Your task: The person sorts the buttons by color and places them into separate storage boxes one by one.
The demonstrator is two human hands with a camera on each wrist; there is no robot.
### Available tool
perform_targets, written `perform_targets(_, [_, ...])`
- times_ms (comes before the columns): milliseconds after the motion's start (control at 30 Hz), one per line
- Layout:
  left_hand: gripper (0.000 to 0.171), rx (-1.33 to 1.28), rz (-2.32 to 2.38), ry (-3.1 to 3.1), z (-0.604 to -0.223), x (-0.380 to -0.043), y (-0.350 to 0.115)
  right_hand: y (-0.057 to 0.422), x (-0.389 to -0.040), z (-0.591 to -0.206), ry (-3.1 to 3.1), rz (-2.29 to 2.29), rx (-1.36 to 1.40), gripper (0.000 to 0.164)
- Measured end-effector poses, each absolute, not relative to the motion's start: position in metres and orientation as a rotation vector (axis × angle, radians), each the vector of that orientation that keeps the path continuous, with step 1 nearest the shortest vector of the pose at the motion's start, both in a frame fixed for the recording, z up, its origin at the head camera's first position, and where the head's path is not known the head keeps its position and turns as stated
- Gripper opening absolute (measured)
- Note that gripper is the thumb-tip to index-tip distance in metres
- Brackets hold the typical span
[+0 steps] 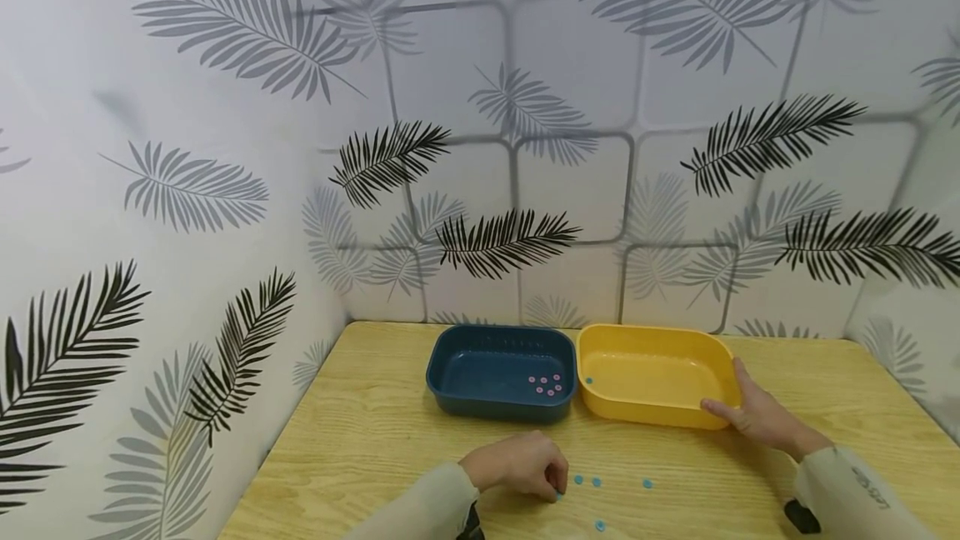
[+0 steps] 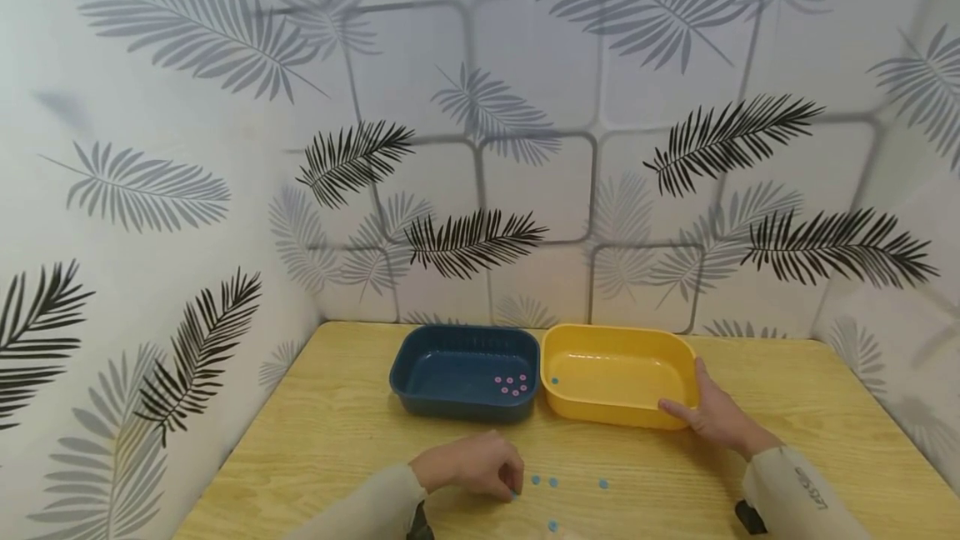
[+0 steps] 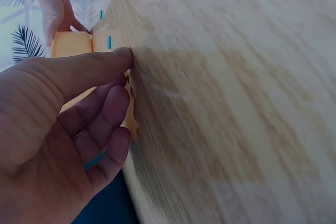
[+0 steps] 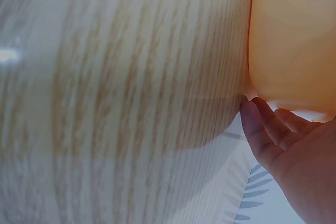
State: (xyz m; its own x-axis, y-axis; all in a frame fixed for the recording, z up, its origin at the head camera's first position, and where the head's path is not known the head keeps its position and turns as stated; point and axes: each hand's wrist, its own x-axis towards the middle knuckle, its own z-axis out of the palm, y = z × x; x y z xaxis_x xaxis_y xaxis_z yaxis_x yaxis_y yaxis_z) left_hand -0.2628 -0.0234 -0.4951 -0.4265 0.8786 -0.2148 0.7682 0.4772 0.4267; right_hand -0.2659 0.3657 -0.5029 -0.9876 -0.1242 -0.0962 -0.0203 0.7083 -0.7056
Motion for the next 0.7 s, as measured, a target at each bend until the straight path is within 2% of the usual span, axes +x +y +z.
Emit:
perform_targets(467, [0.012, 1.333, 0.415, 2.368, -0.49, -0.266, -0.024, 0.366, -0.267, -0.504, 2.791, -1.136, -0.125, 0.108])
perform_targets(700, [0.008, 1.321, 0.535, 2.389, -0.481, -0.271, -0.022, 0.366, -0.266, -0.503, 2.797, -1.131, -0.135, 0.108])
